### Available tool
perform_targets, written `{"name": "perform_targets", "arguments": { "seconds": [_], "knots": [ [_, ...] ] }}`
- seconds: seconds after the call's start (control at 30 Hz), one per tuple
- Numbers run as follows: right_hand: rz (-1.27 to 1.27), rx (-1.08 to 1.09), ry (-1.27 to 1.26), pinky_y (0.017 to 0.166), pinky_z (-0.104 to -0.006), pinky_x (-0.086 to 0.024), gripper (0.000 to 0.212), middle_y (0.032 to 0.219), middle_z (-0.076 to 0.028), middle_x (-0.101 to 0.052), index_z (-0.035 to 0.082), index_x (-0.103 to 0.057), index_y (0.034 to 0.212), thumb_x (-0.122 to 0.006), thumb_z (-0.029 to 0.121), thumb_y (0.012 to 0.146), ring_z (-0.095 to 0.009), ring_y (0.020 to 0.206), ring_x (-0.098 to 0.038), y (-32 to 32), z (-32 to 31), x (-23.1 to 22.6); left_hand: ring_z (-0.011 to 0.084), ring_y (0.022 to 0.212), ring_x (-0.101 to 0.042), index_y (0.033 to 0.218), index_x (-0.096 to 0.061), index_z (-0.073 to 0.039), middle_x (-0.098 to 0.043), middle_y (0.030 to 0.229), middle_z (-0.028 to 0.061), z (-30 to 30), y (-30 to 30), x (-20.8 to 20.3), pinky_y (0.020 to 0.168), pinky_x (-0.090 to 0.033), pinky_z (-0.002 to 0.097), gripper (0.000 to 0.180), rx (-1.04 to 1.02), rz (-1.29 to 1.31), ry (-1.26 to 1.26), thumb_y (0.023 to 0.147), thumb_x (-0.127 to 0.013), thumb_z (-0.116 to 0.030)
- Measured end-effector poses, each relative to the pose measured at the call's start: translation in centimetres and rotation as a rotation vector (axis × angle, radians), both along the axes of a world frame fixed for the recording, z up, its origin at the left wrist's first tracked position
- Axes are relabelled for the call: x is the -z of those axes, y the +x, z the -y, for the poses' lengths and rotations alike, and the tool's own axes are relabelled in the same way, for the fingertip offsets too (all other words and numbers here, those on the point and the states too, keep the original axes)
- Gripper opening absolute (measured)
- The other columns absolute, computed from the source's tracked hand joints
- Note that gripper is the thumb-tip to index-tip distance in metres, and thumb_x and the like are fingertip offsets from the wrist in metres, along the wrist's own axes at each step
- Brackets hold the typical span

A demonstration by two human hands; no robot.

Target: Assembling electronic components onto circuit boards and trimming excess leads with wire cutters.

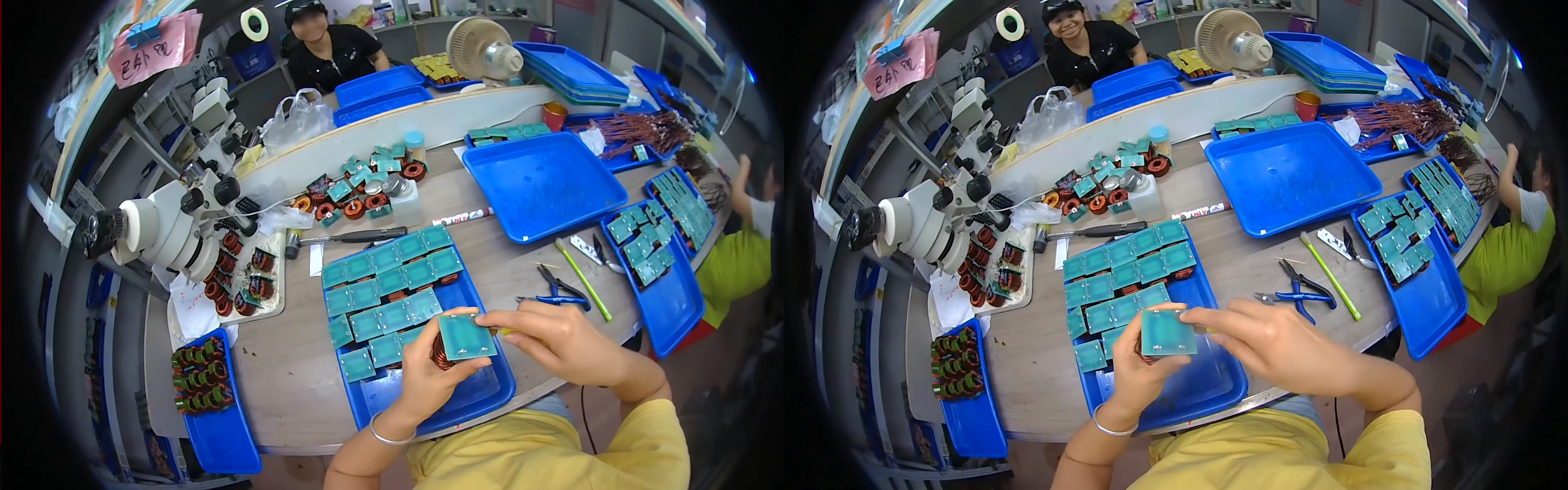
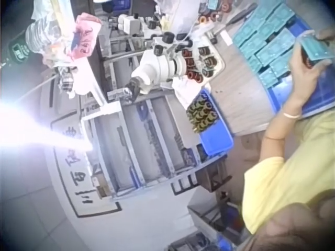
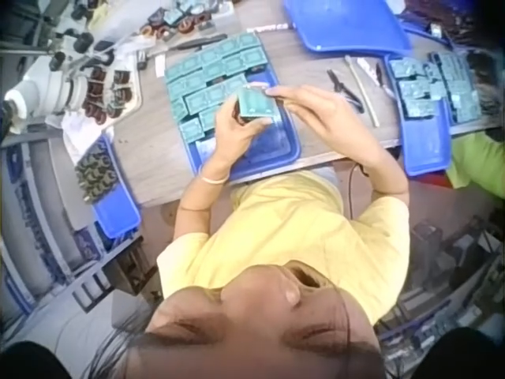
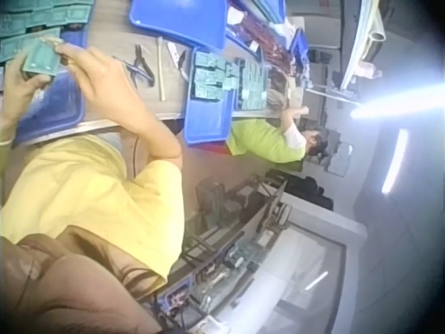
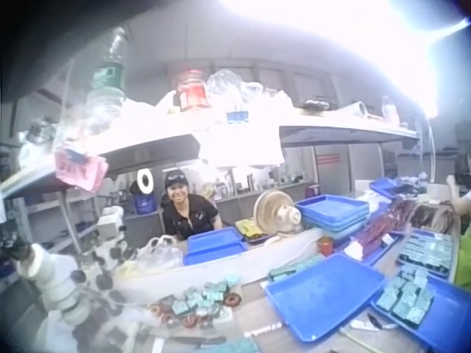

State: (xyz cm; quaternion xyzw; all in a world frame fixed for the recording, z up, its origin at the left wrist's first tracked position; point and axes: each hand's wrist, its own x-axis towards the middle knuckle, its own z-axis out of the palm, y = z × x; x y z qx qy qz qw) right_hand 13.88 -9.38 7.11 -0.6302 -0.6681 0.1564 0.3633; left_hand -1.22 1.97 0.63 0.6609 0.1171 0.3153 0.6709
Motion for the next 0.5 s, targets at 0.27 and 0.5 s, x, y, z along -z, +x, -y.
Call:
{"name": "perform_targets", "arguments": {
  "seconds": [0.27,0.5],
  "knots": [
    [0.024,0.025,-0.024,0.054,-0.0358,-0.047,0.036,0.074,-0.011,-0.054,0.012,-0.054,0.116,-0.058,0.006,0.081,-0.028,0.062,-0.057,-0.2,0.8,0.1,0.011,0.087,-0.06,0.115,-0.05,0.0,-0.064,0.096,0.0083,0.2,0.0,0.4,0.076,-0.048,0.0241,0.051,0.019,0.01,-0.01,0.071,-0.075,-0.007],
    [-0.02,0.029,-0.06,0.054,-0.0342,-0.042,0.034,0.068,-0.011,-0.051,0.01,-0.058,0.113,-0.056,0.001,0.08,-0.025,0.058,-0.053,0.0,0.8,-0.9,0.0124,0.088,-0.061,0.115,-0.05,0.0,-0.064,0.097,0.0092,0.1,0.1,0.4,0.077,-0.048,0.025,0.052,0.034,0.02,0.036,0.07,-0.075,-0.007]
  ]
}}
